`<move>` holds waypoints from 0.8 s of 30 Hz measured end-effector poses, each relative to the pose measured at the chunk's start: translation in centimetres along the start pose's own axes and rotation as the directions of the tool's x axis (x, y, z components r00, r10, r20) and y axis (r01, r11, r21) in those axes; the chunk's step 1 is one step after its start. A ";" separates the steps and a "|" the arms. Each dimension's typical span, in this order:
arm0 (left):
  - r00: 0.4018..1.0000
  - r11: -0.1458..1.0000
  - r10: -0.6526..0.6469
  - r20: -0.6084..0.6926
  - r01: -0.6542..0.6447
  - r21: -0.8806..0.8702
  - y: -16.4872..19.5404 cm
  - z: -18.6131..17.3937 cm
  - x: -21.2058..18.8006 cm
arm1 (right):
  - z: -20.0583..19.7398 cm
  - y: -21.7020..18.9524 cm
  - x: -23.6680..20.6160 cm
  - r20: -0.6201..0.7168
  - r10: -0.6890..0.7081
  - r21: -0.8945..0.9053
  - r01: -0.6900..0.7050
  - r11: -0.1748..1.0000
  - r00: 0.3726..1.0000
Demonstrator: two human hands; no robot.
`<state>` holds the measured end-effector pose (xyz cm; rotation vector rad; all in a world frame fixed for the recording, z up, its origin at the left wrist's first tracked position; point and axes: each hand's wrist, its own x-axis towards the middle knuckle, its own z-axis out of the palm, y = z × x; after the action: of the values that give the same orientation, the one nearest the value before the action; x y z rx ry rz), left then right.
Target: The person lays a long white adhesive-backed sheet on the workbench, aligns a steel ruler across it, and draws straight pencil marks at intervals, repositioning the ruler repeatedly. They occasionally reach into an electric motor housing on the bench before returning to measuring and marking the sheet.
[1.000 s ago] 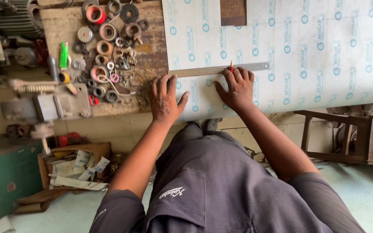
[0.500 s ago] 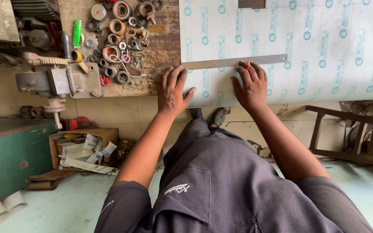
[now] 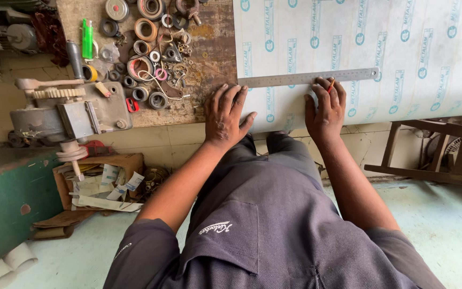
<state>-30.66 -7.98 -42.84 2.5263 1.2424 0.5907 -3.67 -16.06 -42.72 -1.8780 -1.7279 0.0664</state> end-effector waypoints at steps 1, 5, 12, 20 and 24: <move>1.000 1.000 0.000 -0.001 0.000 0.002 0.0 0.0 0.0 | 0.0 0.0 0.0 -0.003 -0.005 -0.003 0.005 1.000 1.000; 1.000 1.000 -0.011 0.006 0.011 -0.013 0.0 0.1 -0.2 | 0.1 0.3 -0.1 0.009 -0.006 0.006 0.006 1.000 1.000; 1.000 1.000 -0.016 0.026 0.016 -0.006 -0.1 0.1 -0.3 | 0.2 0.5 -0.2 0.007 -0.012 0.003 0.012 1.000 1.000; 0.999 1.000 0.010 0.039 -0.010 0.018 0.1 -0.2 -0.1 | 0.2 0.3 -0.1 0.004 0.003 -0.005 -0.003 1.000 1.000; 0.998 0.999 0.034 0.051 -0.035 0.032 0.2 -0.2 -0.2 | 0.1 0.3 -0.3 0.004 0.010 0.003 -0.010 1.000 1.000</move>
<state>-30.74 -8.31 -42.60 2.5778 1.2028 0.5149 -3.49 -16.25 -43.06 -1.8852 -1.7203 0.0772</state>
